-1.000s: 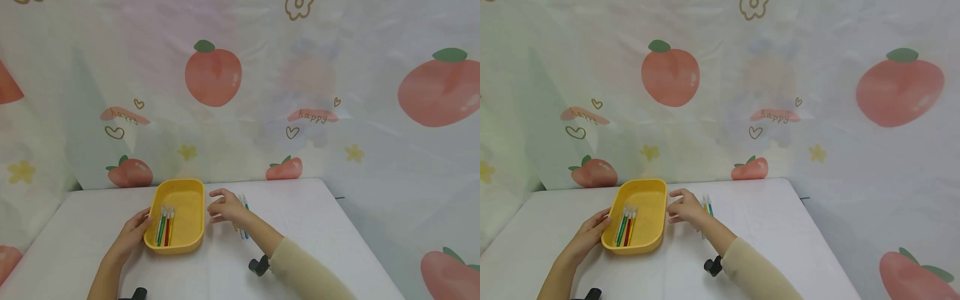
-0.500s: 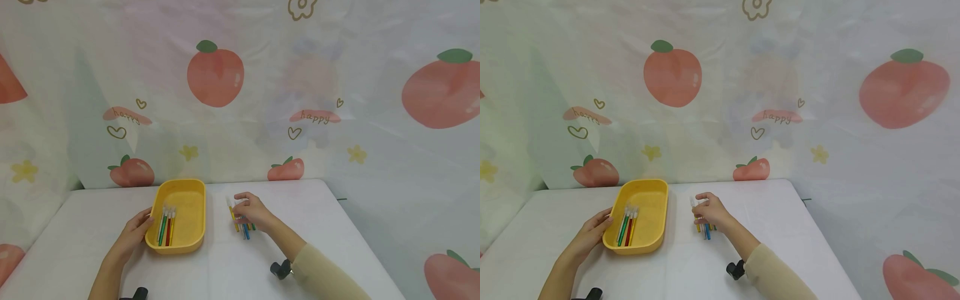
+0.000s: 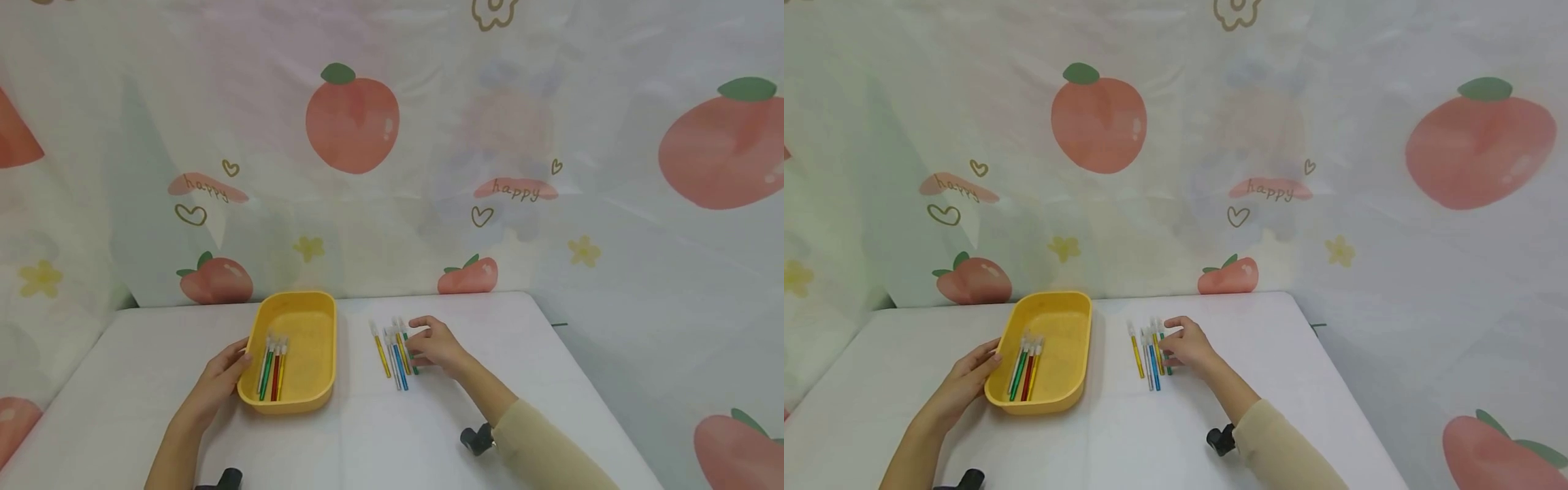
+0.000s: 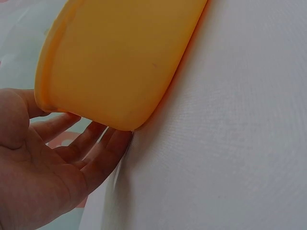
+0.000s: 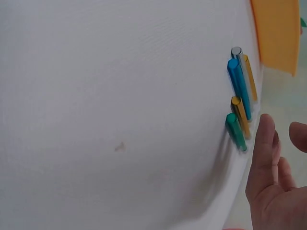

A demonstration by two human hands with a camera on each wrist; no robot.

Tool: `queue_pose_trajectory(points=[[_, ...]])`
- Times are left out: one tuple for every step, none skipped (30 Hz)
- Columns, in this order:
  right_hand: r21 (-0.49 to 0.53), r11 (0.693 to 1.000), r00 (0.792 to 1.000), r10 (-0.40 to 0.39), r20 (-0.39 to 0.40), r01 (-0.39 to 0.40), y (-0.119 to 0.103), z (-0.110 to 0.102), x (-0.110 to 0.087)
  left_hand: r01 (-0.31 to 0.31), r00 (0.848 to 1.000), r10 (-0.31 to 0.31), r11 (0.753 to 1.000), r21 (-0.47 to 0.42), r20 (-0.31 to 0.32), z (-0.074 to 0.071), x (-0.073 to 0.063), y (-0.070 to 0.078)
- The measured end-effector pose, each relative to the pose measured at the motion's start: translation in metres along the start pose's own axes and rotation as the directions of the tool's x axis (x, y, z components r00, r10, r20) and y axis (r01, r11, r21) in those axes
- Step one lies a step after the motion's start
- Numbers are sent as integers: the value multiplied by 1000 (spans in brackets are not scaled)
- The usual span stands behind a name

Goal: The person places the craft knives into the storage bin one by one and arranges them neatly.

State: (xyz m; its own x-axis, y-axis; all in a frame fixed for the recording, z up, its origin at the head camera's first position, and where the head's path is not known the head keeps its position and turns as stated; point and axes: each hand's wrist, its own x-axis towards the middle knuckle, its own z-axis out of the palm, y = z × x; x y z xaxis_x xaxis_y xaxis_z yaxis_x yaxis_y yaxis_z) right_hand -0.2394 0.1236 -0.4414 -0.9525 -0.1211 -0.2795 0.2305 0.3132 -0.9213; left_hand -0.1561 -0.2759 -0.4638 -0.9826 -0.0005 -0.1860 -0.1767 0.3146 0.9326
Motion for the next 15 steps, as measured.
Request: queue_pose_trajectory(points=[[-2, 1000, 1000, 3, -5, -3, 1, -1, 1, 2, 1000, -2, 1000, 0, 0, 0, 0, 0], [-8, 1000, 1000, 5, -10, -5, 3, -2, 2, 5, 1000, -5, 1000, -1, 0, 0, 0, 0], [-16, 1000, 1000, 9, -14, -9, 4, -2, 3, 8, 1000, -8, 1000, -3, -1, -1, 1, 0], [-24, 1000, 1000, 13, -17, -14, 6, -3, 4, 12, 1000, -12, 1000, -2, -2, -1, 1, 0], [-34, 999, 1000, 15, -20, -16, 7, -3, 5, 16, 1000, -16, 1000, -4, -2, -1, 1, 0], [-45, 999, 1000, 20, -23, -21, 8, -3, 6, 19, 1000, -19, 1000, -3, -4, -1, 1, 0], [-54, 998, 999, 25, -25, -26, 10, -4, 6, 21, 1000, -21, 1000, -3, -4, 0, 1, -1], [-67, 997, 999, 32, -27, -33, 11, -4, 7, 22, 1000, -22, 1000, -2, -5, 0, 1, -1], [-75, 996, 999, 38, -28, -40, 12, -4, 7, 21, 1000, -21, 1000, -2, -6, 0, 1, -2], [-83, 996, 999, 43, -30, -45, 14, -5, 8, 22, 1000, -22, 1000, 0, -8, 1, 1, -1], [-93, 994, 998, 48, -34, -51, 15, -5, 9, 22, 1000, -22, 1000, 0, -9, 1, 1, -1], [-103, 993, 998, 54, -39, -58, 16, -5, 10, 22, 1000, -22, 1000, 1, -9, 1, 1, -1], [-111, 992, 997, 59, -42, -64, 17, -6, 10, 19, 1000, -19, 1000, 0, -8, 2, 1, -1], [-125, 990, 997, 61, -47, -67, 17, -6, 11, 18, 1000, -18, 1000, -2, -9, 2, 1, -1], [-140, 988, 996, 64, -56, -72, 18, -6, 12, 16, 1000, -16, 1000, -3, -7, 2, 1, 0]])
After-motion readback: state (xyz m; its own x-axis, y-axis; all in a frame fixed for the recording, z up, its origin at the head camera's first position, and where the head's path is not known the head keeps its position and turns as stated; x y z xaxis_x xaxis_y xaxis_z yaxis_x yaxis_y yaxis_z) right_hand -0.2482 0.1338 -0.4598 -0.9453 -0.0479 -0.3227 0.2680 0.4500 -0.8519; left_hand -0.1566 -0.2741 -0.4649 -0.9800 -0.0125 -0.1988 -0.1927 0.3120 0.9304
